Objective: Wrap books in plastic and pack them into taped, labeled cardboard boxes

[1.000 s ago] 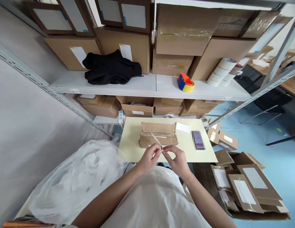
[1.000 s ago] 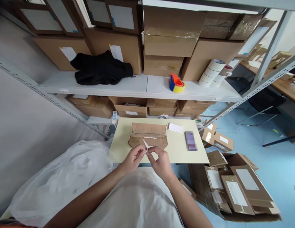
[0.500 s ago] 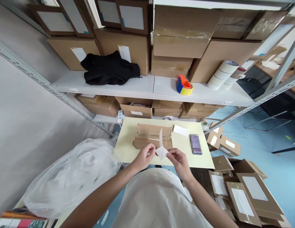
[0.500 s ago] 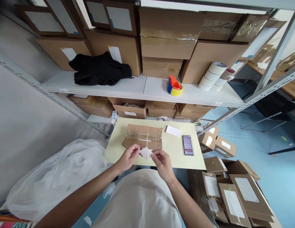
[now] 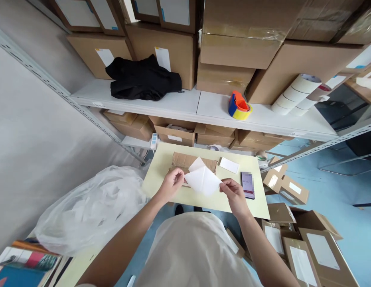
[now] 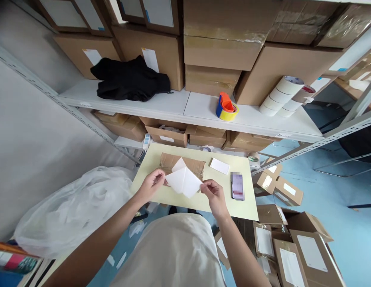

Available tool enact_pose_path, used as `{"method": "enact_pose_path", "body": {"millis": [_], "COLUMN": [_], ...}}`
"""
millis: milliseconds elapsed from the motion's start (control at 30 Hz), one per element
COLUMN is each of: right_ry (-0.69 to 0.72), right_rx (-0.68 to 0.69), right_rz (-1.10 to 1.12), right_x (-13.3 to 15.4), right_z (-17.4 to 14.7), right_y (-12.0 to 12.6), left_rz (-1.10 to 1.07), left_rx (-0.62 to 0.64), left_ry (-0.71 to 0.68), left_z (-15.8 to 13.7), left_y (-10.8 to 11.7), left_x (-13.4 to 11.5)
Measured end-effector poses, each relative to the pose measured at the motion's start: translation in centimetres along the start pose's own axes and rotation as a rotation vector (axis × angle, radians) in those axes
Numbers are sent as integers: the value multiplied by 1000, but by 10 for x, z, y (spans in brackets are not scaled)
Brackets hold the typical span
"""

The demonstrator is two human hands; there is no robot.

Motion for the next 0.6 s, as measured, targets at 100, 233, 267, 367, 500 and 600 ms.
{"method": "enact_pose_path", "body": {"millis": [100, 233, 267, 367, 500, 600], "right_ry": [-10, -14, -17, -36, -47, -59], "right_rx": [-44, -123, -147, -221, -339, -383], "right_rz": [26, 39, 43, 71, 79, 53], "right_x": [-1, -2, -2, -3, -4, -5], "right_z": [9, 13, 13, 9, 1, -5], "right_y": [11, 24, 27, 34, 42, 45], "left_rz": [58, 169, 189, 234, 340, 484], "left_rx": [-23, -19, -12, 6, 9, -50], "left_ry": [-8, -6, -4, 11, 115, 175], "left_z": [12, 39, 48, 80, 133, 180], "left_y": [13, 35, 40, 55, 71, 73], "left_x": [0, 7, 11, 30, 57, 68]}}
Point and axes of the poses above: each hand's wrist, its own z-axis towards the middle knuckle, its own y-axis out of the back of the hand, x = y × z, the point moved 2 cm from there along z, towards the middle knuckle, and after that the axes turned 9 degrees about z, right-handed, at the moved point
